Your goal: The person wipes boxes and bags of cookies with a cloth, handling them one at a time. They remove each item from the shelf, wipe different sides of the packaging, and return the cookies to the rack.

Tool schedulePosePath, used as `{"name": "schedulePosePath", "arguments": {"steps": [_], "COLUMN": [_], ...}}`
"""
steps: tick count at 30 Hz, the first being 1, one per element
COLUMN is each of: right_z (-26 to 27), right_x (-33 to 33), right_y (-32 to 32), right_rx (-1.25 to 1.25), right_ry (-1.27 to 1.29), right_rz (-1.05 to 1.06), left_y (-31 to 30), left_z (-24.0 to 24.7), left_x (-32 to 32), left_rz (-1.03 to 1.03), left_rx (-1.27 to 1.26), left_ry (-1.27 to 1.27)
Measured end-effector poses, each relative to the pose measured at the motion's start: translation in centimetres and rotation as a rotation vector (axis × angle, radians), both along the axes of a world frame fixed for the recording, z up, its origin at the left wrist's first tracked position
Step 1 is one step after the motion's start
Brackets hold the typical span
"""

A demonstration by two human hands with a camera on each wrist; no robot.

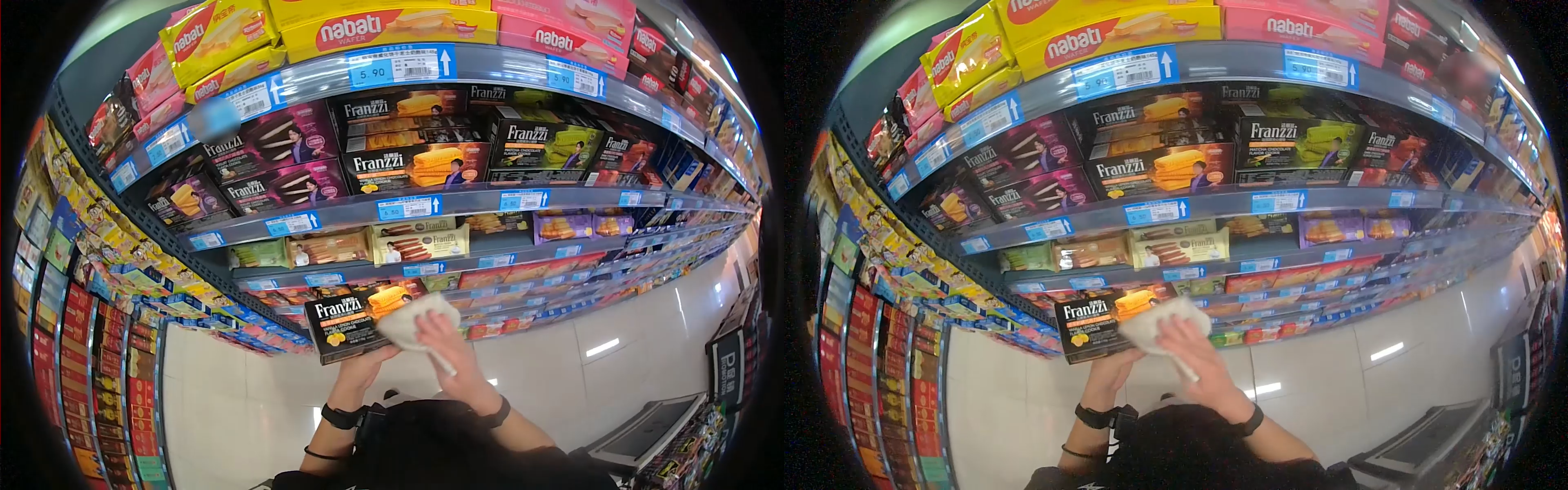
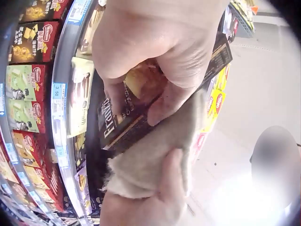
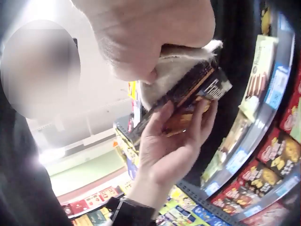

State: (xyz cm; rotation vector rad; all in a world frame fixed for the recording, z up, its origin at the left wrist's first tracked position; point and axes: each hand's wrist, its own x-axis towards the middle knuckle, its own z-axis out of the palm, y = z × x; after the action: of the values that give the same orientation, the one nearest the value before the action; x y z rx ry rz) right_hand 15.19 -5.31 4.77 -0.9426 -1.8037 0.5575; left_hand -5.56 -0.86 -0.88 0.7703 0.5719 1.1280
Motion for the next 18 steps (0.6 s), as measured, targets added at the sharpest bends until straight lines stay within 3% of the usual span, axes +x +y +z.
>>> {"name": "schedulePosePath", "arguments": {"steps": [2, 6, 7, 9, 10, 14, 16, 18], "right_z": [-0.4, -0.2, -0.1, -0.1, 0.0, 0.6, 1.2, 2.4], "right_x": [0.1, -0.7, -0.8, -0.7, -0.4, 1.3, 1.2, -0.1], "right_y": [0.1, 0.3, 0.5, 1.3, 1.7, 2.5, 2.2, 1.4], "right_rx": [-0.001, 0.040, 0.039, 0.045, 0.045, -0.023, -0.049, -0.067], "right_ry": [0.041, 0.069, 0.070, 0.160, 0.161, 0.181, 0.142, 0.088], "right_rz": [-0.078, -0.307, -0.308, -0.364, -0.364, -0.212, -0.143, -0.032], "left_y": [-0.6, -1.1, -1.5, -1.5, -1.4, -0.9, -0.4, -0.8], "left_z": [3.6, 3.3, 3.3, 5.5, 6.2, 5.7, 3.4, 2.8], "left_x": [1.3, 1.8, 1.2, 2.1, 2.4, 1.8, 1.6, 1.2], "left_rz": [0.047, -0.042, -0.096, -0.088, -0.074, -0.068, 0.005, -0.026], "left_rx": [-0.044, -0.002, -0.137, -0.069, -0.002, -0.147, 0.163, 0.142], "left_ry": [0.054, 0.099, 0.191, 0.070, -0.055, -0.055, 0.373, 0.394]}}
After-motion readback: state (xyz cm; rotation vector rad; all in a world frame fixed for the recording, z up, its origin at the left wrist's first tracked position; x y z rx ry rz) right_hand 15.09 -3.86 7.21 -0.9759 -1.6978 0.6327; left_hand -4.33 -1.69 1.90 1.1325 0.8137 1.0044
